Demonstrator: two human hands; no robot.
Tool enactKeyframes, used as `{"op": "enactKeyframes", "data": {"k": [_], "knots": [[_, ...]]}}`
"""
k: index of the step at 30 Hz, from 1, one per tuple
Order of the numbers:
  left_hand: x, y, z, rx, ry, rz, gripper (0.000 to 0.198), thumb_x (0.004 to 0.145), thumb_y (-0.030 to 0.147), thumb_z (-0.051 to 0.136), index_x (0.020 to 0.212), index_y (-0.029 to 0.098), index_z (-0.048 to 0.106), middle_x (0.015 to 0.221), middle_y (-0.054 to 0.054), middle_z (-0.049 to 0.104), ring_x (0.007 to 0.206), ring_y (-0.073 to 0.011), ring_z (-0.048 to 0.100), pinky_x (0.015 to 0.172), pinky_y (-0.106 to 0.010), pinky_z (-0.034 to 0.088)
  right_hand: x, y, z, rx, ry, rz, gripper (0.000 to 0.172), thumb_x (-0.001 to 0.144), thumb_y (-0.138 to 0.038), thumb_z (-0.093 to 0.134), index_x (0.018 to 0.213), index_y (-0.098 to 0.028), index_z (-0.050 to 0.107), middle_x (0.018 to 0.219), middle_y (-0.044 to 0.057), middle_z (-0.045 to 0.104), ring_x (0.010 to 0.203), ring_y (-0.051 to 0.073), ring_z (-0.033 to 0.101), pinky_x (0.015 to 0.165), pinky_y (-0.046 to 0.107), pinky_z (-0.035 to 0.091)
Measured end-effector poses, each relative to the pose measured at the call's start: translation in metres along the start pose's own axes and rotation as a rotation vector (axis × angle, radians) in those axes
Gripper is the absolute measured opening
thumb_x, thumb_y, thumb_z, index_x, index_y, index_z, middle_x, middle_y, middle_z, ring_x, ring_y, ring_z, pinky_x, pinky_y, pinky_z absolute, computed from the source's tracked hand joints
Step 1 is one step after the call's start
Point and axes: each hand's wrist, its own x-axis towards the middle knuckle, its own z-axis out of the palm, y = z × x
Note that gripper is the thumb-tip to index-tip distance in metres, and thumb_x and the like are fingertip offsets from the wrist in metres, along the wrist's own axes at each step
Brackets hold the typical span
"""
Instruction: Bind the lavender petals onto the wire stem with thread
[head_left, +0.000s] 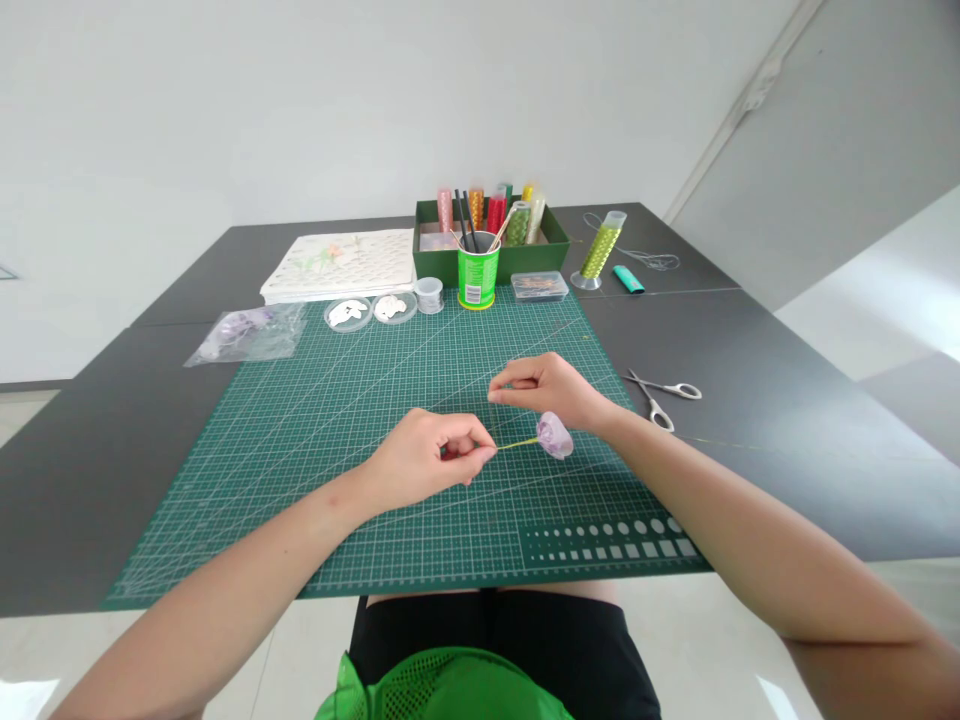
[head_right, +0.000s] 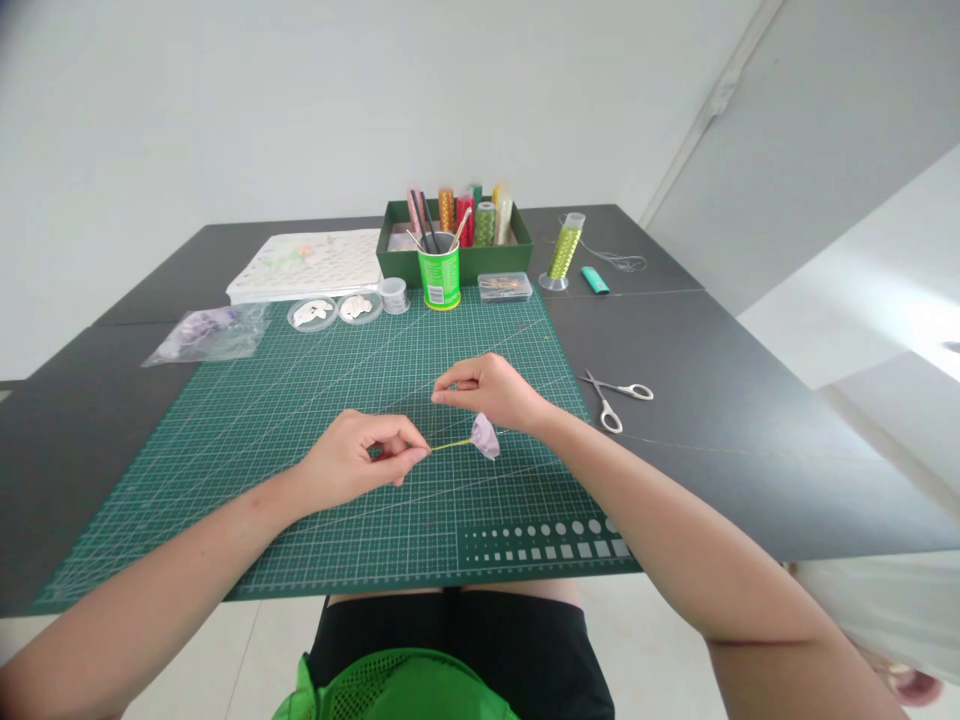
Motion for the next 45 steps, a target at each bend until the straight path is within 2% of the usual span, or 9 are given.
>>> {"op": "enactKeyframes", "data": {"k": [4, 10, 12, 14, 17, 26, 29, 34, 45], "knots": [[0.000, 0.003, -0.002, -0.081, 0.080, -0.017, 0.013, 0.092, 0.027, 0.064, 0.083, 0.020, 0.070, 0.055, 0.004, 0.069, 0.046, -0.0089, 0.058, 0.050, -0.020, 0.041, -0.001, 0.000, 0.004, 0.026, -0.018, 0.052, 0.030, 0.086, -0.042, 0.072, 0.081, -0.013, 0.077, 0.053, -0.008, 0.036, 0.053, 0.008, 0.032, 0.054, 0.025, 0.028], [0.002, 0.006, -0.005, -0.188, 0.238, -0.031, 0.013, 0.091, 0.027, 0.063, 0.081, 0.019, 0.067, 0.051, 0.004, 0.064, 0.045, -0.0084, 0.055, 0.050, -0.019, 0.041, -0.005, -0.005, 0.010, 0.052, -0.036, -0.003, 0.029, 0.086, -0.042, 0.072, 0.079, -0.014, 0.074, 0.067, -0.001, 0.059, 0.057, 0.008, 0.044, 0.056, 0.024, 0.036], [0.003, 0.004, -0.006, -0.231, 0.285, -0.040, 0.013, 0.091, 0.028, 0.063, 0.082, 0.018, 0.067, 0.052, 0.004, 0.063, 0.044, -0.0081, 0.053, 0.048, -0.019, 0.040, -0.007, -0.005, 0.013, 0.061, -0.035, 0.044, 0.025, 0.086, -0.039, 0.072, 0.083, -0.015, 0.075, 0.060, -0.005, 0.052, 0.054, 0.008, 0.041, 0.053, 0.023, 0.034], [0.005, 0.002, -0.007, -0.274, 0.326, -0.052, 0.015, 0.090, 0.030, 0.064, 0.082, 0.018, 0.066, 0.052, 0.004, 0.062, 0.044, -0.0081, 0.052, 0.047, -0.020, 0.039, -0.008, -0.006, 0.014, 0.046, -0.030, 0.055, 0.023, 0.087, -0.038, 0.071, 0.083, -0.016, 0.075, 0.053, -0.009, 0.038, 0.050, 0.007, 0.033, 0.051, 0.022, 0.030], [0.007, -0.003, -0.009, -0.338, 0.387, -0.068, 0.016, 0.090, 0.033, 0.065, 0.083, 0.018, 0.066, 0.051, 0.004, 0.059, 0.044, -0.0081, 0.049, 0.046, -0.020, 0.038, -0.008, -0.010, 0.013, -0.016, -0.023, -0.026, 0.020, 0.090, -0.032, 0.068, 0.081, -0.016, 0.075, 0.053, -0.009, 0.033, 0.050, 0.007, 0.031, 0.053, 0.023, 0.029], [0.016, -0.017, -0.015, -0.440, 0.566, -0.200, 0.020, 0.086, 0.037, 0.067, 0.080, 0.018, 0.068, 0.053, 0.004, 0.056, 0.046, -0.0083, 0.042, 0.047, -0.022, 0.034, -0.013, -0.018, 0.015, -0.238, 0.158, -0.413, 0.019, 0.098, -0.021, 0.063, 0.085, -0.016, 0.075, 0.064, -0.003, 0.058, 0.058, 0.008, 0.049, 0.058, 0.021, 0.039], [0.018, -0.017, -0.014, -0.447, 0.573, -0.229, 0.020, 0.085, 0.038, 0.067, 0.079, 0.018, 0.068, 0.053, 0.004, 0.055, 0.045, -0.0080, 0.037, 0.046, -0.022, 0.029, -0.016, -0.020, 0.016, -0.361, 0.209, -0.541, 0.018, 0.100, -0.020, 0.061, 0.090, -0.015, 0.075, 0.067, 0.000, 0.062, 0.060, 0.009, 0.053, 0.057, 0.021, 0.042], [0.019, -0.021, -0.013, -0.343, 0.537, -0.258, 0.022, 0.086, 0.039, 0.066, 0.079, 0.018, 0.068, 0.055, 0.004, 0.058, 0.045, -0.0083, 0.037, 0.046, -0.023, 0.027, -0.020, -0.028, 0.014, -0.533, 0.273, -0.668, 0.022, 0.103, -0.021, 0.056, 0.091, -0.015, 0.073, 0.062, -0.002, 0.057, 0.055, 0.009, 0.051, 0.052, 0.022, 0.039], [0.018, -0.021, -0.009, -0.136, 0.265, -0.296, 0.020, 0.086, 0.037, 0.063, 0.078, 0.019, 0.067, 0.055, 0.002, 0.064, 0.046, -0.0113, 0.051, 0.049, -0.022, 0.036, -0.023, -0.039, 0.008, -0.681, 0.375, -0.764, 0.017, 0.101, -0.020, 0.060, 0.090, -0.018, 0.073, 0.062, -0.003, 0.056, 0.053, 0.009, 0.051, 0.052, 0.024, 0.041]]}}
